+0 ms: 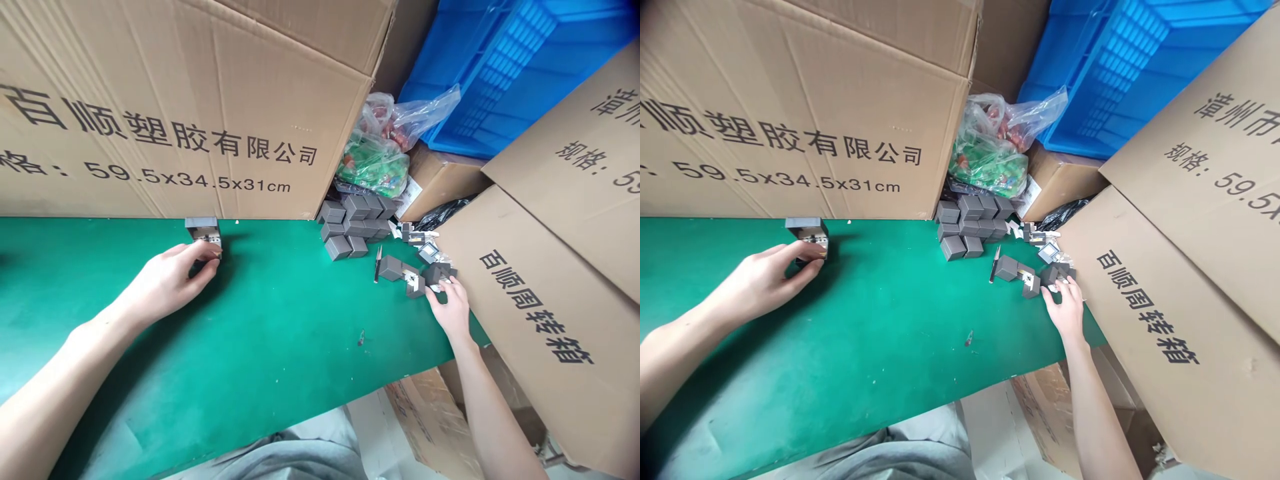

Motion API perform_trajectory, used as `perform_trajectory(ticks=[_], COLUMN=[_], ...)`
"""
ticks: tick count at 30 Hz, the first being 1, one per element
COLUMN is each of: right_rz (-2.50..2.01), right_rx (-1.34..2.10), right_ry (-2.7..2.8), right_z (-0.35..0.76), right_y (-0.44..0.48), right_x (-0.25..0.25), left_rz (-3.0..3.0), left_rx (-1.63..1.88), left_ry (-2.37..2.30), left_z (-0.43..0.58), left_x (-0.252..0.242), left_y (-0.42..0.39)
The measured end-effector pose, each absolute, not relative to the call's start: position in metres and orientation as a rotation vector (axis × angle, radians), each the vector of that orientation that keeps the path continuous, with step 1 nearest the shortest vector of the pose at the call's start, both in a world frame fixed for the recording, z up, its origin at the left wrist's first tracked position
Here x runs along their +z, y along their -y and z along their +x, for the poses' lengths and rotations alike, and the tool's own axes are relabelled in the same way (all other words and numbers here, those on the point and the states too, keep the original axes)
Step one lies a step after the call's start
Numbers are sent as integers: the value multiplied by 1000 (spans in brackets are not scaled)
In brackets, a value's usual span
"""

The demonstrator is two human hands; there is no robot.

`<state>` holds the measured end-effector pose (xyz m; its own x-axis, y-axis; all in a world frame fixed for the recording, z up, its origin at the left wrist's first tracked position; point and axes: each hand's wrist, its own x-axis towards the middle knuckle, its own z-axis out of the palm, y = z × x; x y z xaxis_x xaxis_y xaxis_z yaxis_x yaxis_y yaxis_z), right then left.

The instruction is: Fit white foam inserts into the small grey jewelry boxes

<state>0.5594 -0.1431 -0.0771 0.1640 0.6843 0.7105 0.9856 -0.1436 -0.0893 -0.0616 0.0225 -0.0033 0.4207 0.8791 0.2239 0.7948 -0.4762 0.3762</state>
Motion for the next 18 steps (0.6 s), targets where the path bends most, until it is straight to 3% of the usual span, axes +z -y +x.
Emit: perform_trajectory(ticks=[18], right_rz=[-1970], right_rx=[-608], right_ry=[1687], right_z=[561], right_y=[138], right_x=[-75], left_rz=[2483], left_rx=[677], left_ry=[-1416], left_z=[-60], left_x=[-11], left_y=[-24])
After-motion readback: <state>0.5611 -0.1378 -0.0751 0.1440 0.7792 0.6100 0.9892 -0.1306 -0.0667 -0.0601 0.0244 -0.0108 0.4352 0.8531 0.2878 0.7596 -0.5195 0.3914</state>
